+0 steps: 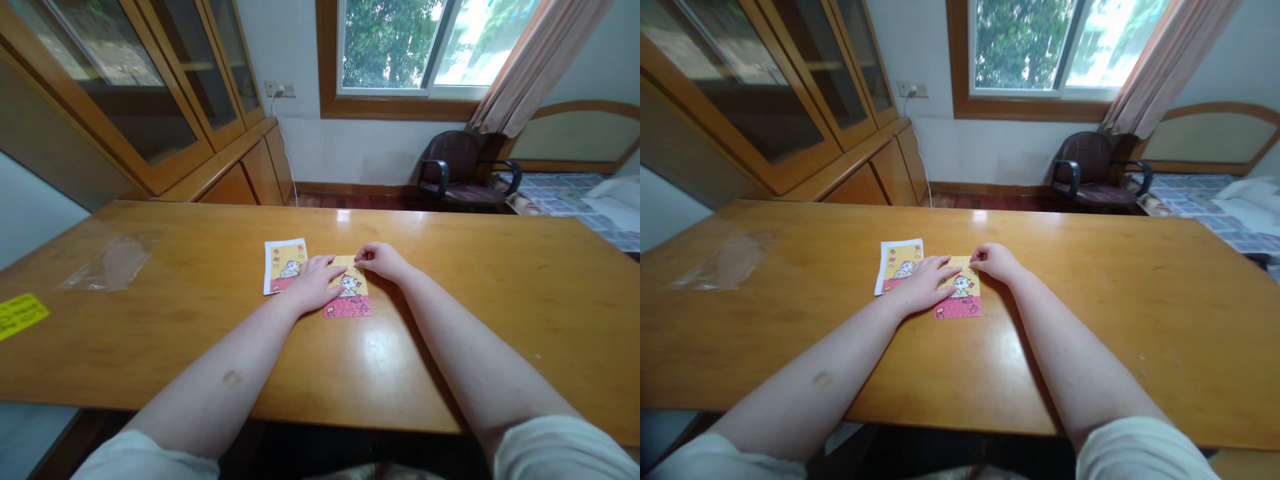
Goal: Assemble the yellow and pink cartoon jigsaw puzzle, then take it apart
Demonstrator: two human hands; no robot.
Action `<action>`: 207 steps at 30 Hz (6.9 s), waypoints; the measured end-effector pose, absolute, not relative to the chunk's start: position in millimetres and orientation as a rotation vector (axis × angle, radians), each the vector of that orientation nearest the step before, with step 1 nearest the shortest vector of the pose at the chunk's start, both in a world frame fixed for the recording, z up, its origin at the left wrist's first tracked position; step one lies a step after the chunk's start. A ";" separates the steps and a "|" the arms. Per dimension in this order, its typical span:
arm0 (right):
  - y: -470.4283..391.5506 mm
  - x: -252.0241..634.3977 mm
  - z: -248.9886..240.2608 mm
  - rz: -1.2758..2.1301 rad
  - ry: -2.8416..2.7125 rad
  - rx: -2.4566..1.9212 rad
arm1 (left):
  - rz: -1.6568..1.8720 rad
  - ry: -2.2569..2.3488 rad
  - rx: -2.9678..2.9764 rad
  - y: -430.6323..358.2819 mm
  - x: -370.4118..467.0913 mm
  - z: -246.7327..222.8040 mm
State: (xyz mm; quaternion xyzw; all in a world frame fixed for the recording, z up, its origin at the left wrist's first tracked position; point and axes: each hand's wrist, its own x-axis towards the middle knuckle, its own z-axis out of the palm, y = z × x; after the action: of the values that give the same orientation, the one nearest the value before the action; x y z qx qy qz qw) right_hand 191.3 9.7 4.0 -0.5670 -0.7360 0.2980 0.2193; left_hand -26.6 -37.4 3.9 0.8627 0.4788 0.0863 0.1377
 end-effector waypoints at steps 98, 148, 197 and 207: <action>-3.4 227.5 -14.6 0.243 -2.214 -1.649 | 0.131 1.960 2.402 -29.5 -36.0 0.9; -57.1 236.5 -21.5 0.257 -2.524 -1.720 | 0.140 1.633 2.454 -52.6 -18.1 -24.9; 33.2 214.0 -19.5 0.811 -1.490 -1.551 | 0.793 1.694 1.864 29.5 48.2 -14.8; 33.4 212.2 -17.4 0.943 -1.277 -1.269 | 0.999 1.566 1.927 27.7 51.2 -10.5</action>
State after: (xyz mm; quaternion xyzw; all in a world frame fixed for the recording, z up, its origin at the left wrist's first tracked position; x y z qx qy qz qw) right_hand 212.2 33.4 -17.4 -0.5307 -0.5343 0.3943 0.5267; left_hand 51.2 27.7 -10.5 0.7007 0.5693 0.3631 0.2304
